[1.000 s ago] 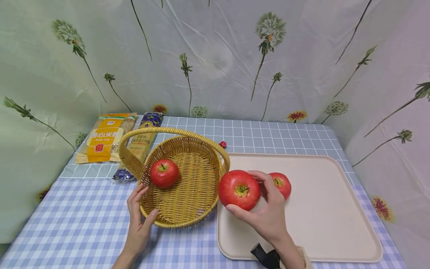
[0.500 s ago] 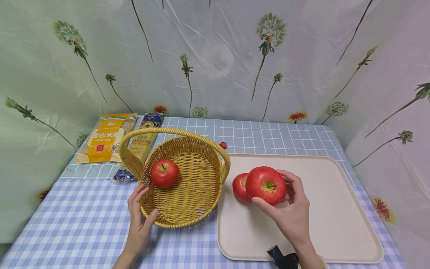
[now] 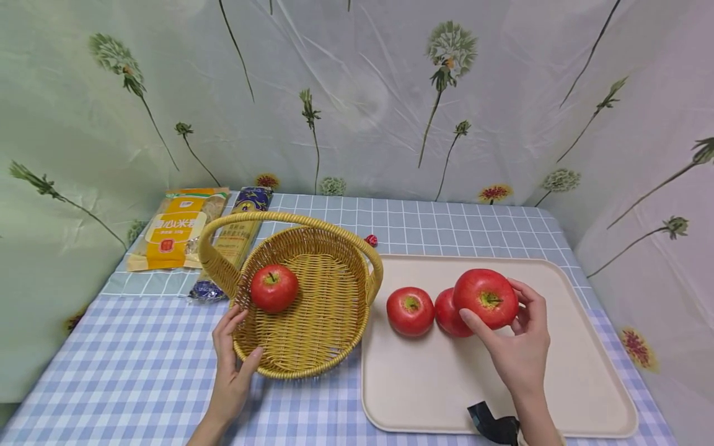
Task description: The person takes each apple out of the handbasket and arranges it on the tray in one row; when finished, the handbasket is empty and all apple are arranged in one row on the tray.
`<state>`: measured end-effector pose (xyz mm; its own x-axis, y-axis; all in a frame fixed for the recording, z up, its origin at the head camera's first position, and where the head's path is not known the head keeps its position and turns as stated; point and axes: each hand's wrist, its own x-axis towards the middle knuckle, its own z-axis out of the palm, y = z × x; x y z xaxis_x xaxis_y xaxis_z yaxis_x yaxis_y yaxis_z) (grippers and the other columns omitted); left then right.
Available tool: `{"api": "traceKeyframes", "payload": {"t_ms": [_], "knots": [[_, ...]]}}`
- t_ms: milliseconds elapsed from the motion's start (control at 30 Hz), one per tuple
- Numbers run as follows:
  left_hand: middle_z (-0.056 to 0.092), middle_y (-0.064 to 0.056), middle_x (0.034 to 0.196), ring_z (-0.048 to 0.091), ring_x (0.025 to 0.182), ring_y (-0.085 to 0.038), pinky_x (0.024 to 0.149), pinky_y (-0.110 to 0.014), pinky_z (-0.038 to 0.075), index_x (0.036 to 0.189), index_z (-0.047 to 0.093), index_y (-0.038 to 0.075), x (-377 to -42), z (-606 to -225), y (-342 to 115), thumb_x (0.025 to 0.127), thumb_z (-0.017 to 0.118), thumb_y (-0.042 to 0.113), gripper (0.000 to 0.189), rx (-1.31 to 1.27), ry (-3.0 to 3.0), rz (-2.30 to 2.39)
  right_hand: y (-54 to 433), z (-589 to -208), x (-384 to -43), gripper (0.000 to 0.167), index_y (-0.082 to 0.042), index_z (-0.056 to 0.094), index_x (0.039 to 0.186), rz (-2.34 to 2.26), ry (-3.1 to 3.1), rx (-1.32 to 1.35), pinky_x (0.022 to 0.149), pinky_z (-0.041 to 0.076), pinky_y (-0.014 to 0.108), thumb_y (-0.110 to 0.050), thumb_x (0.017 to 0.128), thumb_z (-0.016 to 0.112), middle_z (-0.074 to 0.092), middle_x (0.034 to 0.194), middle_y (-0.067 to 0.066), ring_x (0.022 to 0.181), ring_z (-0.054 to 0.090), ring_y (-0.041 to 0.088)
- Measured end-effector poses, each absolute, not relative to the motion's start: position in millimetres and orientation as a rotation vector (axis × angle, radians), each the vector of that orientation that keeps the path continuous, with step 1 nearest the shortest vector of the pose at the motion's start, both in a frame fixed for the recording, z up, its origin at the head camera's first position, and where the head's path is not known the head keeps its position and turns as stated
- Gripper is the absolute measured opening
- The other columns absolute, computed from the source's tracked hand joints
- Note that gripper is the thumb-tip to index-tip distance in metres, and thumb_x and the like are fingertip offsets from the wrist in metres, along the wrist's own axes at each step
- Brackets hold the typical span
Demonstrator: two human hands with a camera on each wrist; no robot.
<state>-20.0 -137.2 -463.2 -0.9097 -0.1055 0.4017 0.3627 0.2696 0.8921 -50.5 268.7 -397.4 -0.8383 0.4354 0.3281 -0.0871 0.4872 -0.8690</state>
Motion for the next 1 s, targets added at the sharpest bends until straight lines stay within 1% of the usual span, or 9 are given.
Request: {"api": "traceKeyframes", "payload": {"t_ms": [100,233,367,533,600,800,900,1000], "knots": [[0.018,-0.011,0.150,0.015,0.137,-0.025,0.108,-0.030,0.013,0.139,0.034,-0.002,-21,-463,-137,0.082,0.056,-0.005,0.062,-0.240,-2.160,-1.676,264,-386,-49,0.076,-0.017,0.044,0.137,1.344,-2.202,-0.376,0.075,0.044,0.010,-0.004,0.071,0.081,0.049,0.127,-0.001,0.108,0.048,0.012],[0.018,-0.011,0.150,0.015,0.137,-0.026,0.108,-0.029,0.013,0.139,0.035,-0.002,-22,-462,-137,0.081,0.056,-0.004,0.062,-0.255,-2.152,-1.668,274,-388,-53,0.073,-0.018,0.043,0.138,1.360,-2.176,-0.438,0.074,0.044,0.010,-0.004,0.075,0.078,0.051,0.125,0.000,0.105,0.051,0.010],[0.019,-0.013,0.149,0.015,0.137,-0.027,0.108,-0.029,0.013,0.138,0.035,-0.004,-22,-462,-137,0.081,0.057,-0.003,0.061,-0.271,-2.142,-1.654,295,-405,-60,0.075,-0.024,0.042,0.139,1.366,-2.164,-0.466,0.076,0.045,0.011,-0.009,0.076,0.079,0.050,0.129,0.000,0.108,0.051,0.012],[0.020,-0.014,0.149,0.015,0.137,-0.027,0.108,-0.028,0.013,0.137,0.036,-0.005,-22,-462,-137,0.080,0.057,-0.003,0.060,-0.274,-2.134,-1.648,322,-432,-69,0.077,-0.030,0.040,0.139,1.365,-2.183,-0.525,0.073,0.044,0.010,-0.017,0.075,0.081,0.047,0.132,-0.002,0.111,0.049,0.010],[0.019,-0.014,0.149,0.015,0.137,-0.027,0.108,-0.029,0.013,0.137,0.036,-0.005,-22,-463,-137,0.080,0.057,-0.004,0.060,-0.271,-2.136,-1.651,326,-437,-70,0.077,-0.029,0.039,0.140,1.372,-2.192,-0.544,0.071,0.044,0.008,-0.017,0.076,0.080,0.046,0.131,-0.003,0.110,0.049,0.008],[0.019,-0.014,0.149,0.015,0.137,-0.027,0.108,-0.029,0.013,0.137,0.035,-0.005,-21,-464,-138,0.081,0.057,-0.003,0.060,-0.259,-2.142,-1.660,316,-418,-66,0.073,-0.026,0.039,0.140,1.459,-2.185,-0.666,0.068,0.042,0.006,-0.014,0.079,0.077,0.044,0.127,-0.003,0.107,0.047,0.007],[0.019,-0.013,0.149,0.015,0.137,-0.027,0.108,-0.028,0.013,0.137,0.036,-0.005,-21,-464,-138,0.081,0.057,-0.003,0.060,-0.258,-2.141,-1.663,319,-419,-67,0.073,-0.027,0.039,0.141,1.451,-2.209,-0.718,0.067,0.042,0.005,-0.018,0.079,0.077,0.043,0.128,-0.002,0.108,0.046,0.007],[0.019,-0.013,0.149,0.015,0.137,-0.027,0.108,-0.029,0.013,0.137,0.036,-0.005,-21,-464,-138,0.081,0.057,-0.003,0.060,-0.258,-2.137,-1.667,333,-436,-72,0.073,-0.029,0.039,0.142,1.414,-2.250,-0.738,0.068,0.042,0.006,-0.026,0.079,0.077,0.043,0.132,0.001,0.110,0.047,0.011]]}}
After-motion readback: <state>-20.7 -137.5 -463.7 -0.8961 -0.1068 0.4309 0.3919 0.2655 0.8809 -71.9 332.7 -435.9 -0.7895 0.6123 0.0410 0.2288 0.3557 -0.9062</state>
